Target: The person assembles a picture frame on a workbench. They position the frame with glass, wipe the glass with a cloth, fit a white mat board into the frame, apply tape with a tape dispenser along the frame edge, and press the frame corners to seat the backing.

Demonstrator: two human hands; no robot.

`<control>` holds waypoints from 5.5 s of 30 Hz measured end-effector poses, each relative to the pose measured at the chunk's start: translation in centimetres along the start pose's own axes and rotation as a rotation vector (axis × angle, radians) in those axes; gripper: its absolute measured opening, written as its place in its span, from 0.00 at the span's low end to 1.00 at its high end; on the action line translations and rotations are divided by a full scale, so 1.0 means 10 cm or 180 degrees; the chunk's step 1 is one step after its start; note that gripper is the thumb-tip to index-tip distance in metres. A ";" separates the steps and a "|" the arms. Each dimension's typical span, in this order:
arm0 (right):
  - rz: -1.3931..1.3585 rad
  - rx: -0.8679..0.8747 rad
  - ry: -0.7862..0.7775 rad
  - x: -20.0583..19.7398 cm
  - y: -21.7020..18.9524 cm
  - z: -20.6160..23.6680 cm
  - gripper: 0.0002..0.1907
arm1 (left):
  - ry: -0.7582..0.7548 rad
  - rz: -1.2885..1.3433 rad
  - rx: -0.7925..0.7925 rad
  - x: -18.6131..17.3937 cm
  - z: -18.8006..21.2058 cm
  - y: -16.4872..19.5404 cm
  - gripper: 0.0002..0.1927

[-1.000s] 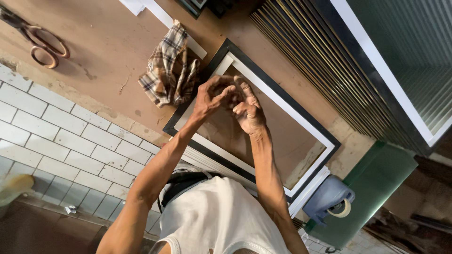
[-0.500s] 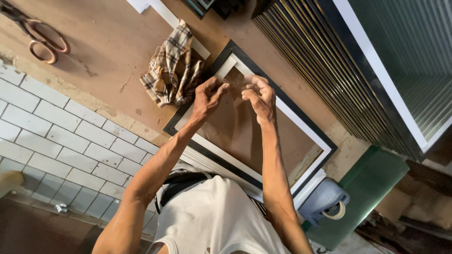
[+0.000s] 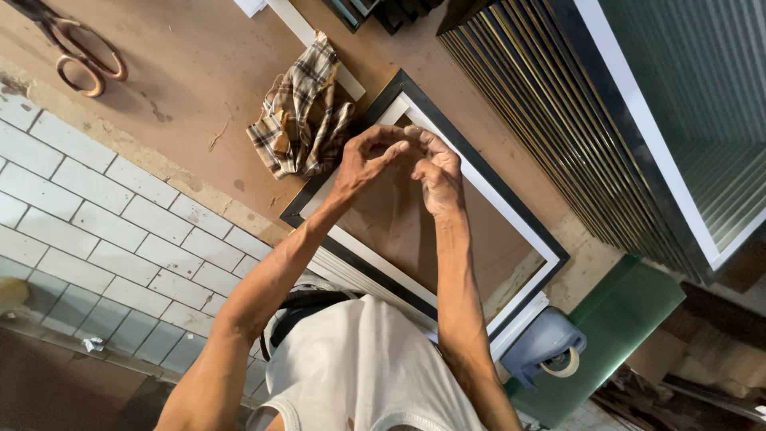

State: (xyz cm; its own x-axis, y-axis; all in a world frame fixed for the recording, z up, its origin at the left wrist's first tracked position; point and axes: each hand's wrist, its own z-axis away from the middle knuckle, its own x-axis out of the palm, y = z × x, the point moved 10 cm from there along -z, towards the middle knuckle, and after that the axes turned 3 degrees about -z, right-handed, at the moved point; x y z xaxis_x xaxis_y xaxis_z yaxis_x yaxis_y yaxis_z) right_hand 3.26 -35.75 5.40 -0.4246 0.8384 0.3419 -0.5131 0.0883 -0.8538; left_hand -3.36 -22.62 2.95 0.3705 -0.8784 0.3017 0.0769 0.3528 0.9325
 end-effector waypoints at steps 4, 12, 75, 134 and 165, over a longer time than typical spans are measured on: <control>0.1663 -0.0656 0.0420 -0.06 -0.11 0.03 0.29 | 0.0217 0.0064 -0.0022 -0.01 -0.06 -0.18 0.12; 0.1721 -0.0373 0.0453 -0.28 -0.23 -0.06 0.21 | 0.0344 -0.0868 0.0013 -0.13 -0.03 -0.26 0.11; 0.3256 -0.0809 0.0617 -0.29 -0.17 -0.75 0.21 | -0.0027 -0.5430 0.2122 0.53 -0.11 -0.19 0.31; 0.4962 -0.2242 0.0488 0.30 -0.45 -0.17 0.33 | 0.0527 -0.3673 0.1751 0.28 -0.16 0.08 0.31; 0.2492 -0.1194 0.2296 -1.50 -0.10 3.64 0.20 | -0.0505 -0.4447 0.2250 0.21 0.35 0.44 0.21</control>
State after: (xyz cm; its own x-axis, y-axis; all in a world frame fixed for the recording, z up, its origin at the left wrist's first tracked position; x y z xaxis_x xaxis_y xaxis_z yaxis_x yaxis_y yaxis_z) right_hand -16.98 -67.99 15.43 0.0615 0.8380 -0.5423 0.0131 -0.5439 -0.8390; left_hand -5.47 -24.08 8.37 0.2789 -0.4079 -0.8694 -0.1861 -0.9111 0.3678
